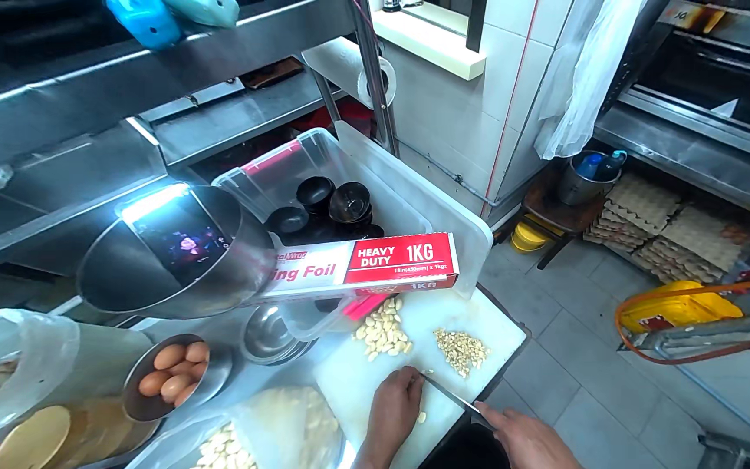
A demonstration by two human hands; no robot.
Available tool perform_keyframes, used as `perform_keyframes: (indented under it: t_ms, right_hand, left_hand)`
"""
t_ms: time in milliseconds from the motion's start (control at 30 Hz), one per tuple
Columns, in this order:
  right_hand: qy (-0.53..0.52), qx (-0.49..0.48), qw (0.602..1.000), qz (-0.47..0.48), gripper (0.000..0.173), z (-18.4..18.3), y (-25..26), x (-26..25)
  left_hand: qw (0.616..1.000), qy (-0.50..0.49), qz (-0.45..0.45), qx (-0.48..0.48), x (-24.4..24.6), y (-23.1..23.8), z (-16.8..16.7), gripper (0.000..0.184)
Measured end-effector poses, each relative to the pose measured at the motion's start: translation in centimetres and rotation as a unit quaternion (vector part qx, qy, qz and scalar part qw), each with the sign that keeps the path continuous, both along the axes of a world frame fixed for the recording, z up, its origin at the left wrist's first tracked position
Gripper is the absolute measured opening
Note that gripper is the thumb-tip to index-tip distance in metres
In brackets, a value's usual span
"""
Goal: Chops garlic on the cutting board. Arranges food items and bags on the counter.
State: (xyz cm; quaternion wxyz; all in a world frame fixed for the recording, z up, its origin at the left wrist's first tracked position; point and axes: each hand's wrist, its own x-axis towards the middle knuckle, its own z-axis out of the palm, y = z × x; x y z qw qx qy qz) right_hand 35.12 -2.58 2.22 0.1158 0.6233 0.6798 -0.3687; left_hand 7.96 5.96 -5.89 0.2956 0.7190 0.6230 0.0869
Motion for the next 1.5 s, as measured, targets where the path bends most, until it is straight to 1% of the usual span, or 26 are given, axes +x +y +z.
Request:
perform_keyframes:
  t_ms: [67,100,200,233,267,367,433,533,600,667,733,800,867,900,967,1067,1167,1267,1367,1433,1500]
  right_hand:
    - [0.013,-0.01,1.0,-0.014,0.053,-0.2,0.1,0.2]
    - [0.018,-0.013,1.0,-0.021,0.054,-0.3,0.0,0.3]
    - [0.028,-0.004,0.999,-0.032,0.055,-0.9,-0.5,0.5]
    - [0.029,-0.002,0.999,-0.032,0.055,-1.1,-0.7,0.5]
    - [0.03,-0.004,0.999,-0.032,0.055,-1.1,-0.8,0.4]
    - [0.019,-0.002,1.0,-0.022,0.054,-0.2,-1.0,0.4]
    - [0.01,-0.009,1.0,-0.008,0.053,0.9,-1.2,0.5]
    - [0.011,-0.017,1.0,0.008,0.051,1.9,-1.3,0.5]
    - [0.03,-0.019,0.999,0.008,0.05,1.0,-1.3,0.5]
    - [0.058,-0.024,0.998,0.003,0.051,-0.6,-1.0,0.6]
    - [0.073,-0.028,0.997,0.007,0.051,-1.5,-0.4,1.0]
    - [0.07,-0.024,0.997,0.009,0.052,-1.7,0.3,1.4]
    - [0.069,-0.02,0.997,-0.011,0.052,-1.7,0.4,1.6]
    - [0.068,-0.016,0.997,-0.027,0.052,-1.8,0.4,1.8]
    - [0.064,-0.017,0.997,-0.048,0.052,-1.9,0.5,2.1]
    - [0.061,-0.024,0.997,-0.049,0.052,-2.1,0.4,2.2]
    - [0.061,-0.016,0.997,-0.047,0.051,-2.1,0.3,2.0]
    - [0.037,-0.002,0.999,-0.036,0.053,-1.2,-0.1,1.7]
    - [0.005,0.009,1.0,-0.021,0.052,0.8,-0.7,1.0]
    - [0.002,-0.001,1.0,-0.017,0.052,1.7,-0.9,0.7]
    - [0.015,-0.015,1.0,-0.019,0.051,1.4,-1.0,0.5]
  left_hand:
    - [0.999,-0.018,0.017,0.034,-0.5,-0.3,0.3,0.027]
    - [0.998,-0.02,0.003,0.064,-0.8,-0.4,0.3,0.026]
    - [0.987,-0.005,-0.121,0.107,-1.4,-0.3,-0.1,0.034]
    - [0.983,0.011,-0.152,0.104,-1.3,-0.3,-0.3,0.032]
    - [0.982,0.029,-0.163,0.096,-1.0,-0.3,-0.5,0.028]
    - [0.991,0.029,-0.117,0.062,0.0,-0.4,-0.4,0.021]
    - [0.995,0.015,-0.085,0.044,0.3,-0.5,-0.2,0.021]
    - [0.996,0.011,-0.076,0.035,0.4,-0.5,-0.3,0.022]
    - [0.995,0.012,-0.08,0.049,0.4,-0.5,-0.4,0.021]
    - [0.994,0.021,-0.087,0.055,0.4,-0.5,-0.5,0.022]
    - [0.994,0.043,-0.097,0.031,0.5,-0.4,0.1,0.022]
    - [0.991,0.079,-0.107,-0.025,0.7,-0.2,1.2,0.026]
    - [0.987,0.099,-0.095,-0.084,0.8,0.2,2.5,0.04]
    - [0.988,0.096,-0.074,-0.091,0.8,0.7,2.9,0.047]
    - [0.993,0.093,-0.024,-0.063,1.0,2.0,3.2,0.051]
    - [0.99,0.137,0.016,-0.024,1.5,4.2,2.7,0.042]
    - [0.988,0.154,0.003,-0.01,1.9,4.6,1.7,0.03]
    - [0.99,0.138,-0.023,-0.025,2.5,3.4,1.7,0.026]
    - [0.994,0.107,-0.017,-0.026,3.0,1.9,1.5,0.024]
    - [0.996,0.09,-0.009,-0.016,3.3,1.3,1.2,0.024]
    - [0.997,0.078,-0.006,-0.009,3.3,1.2,1.0,0.024]
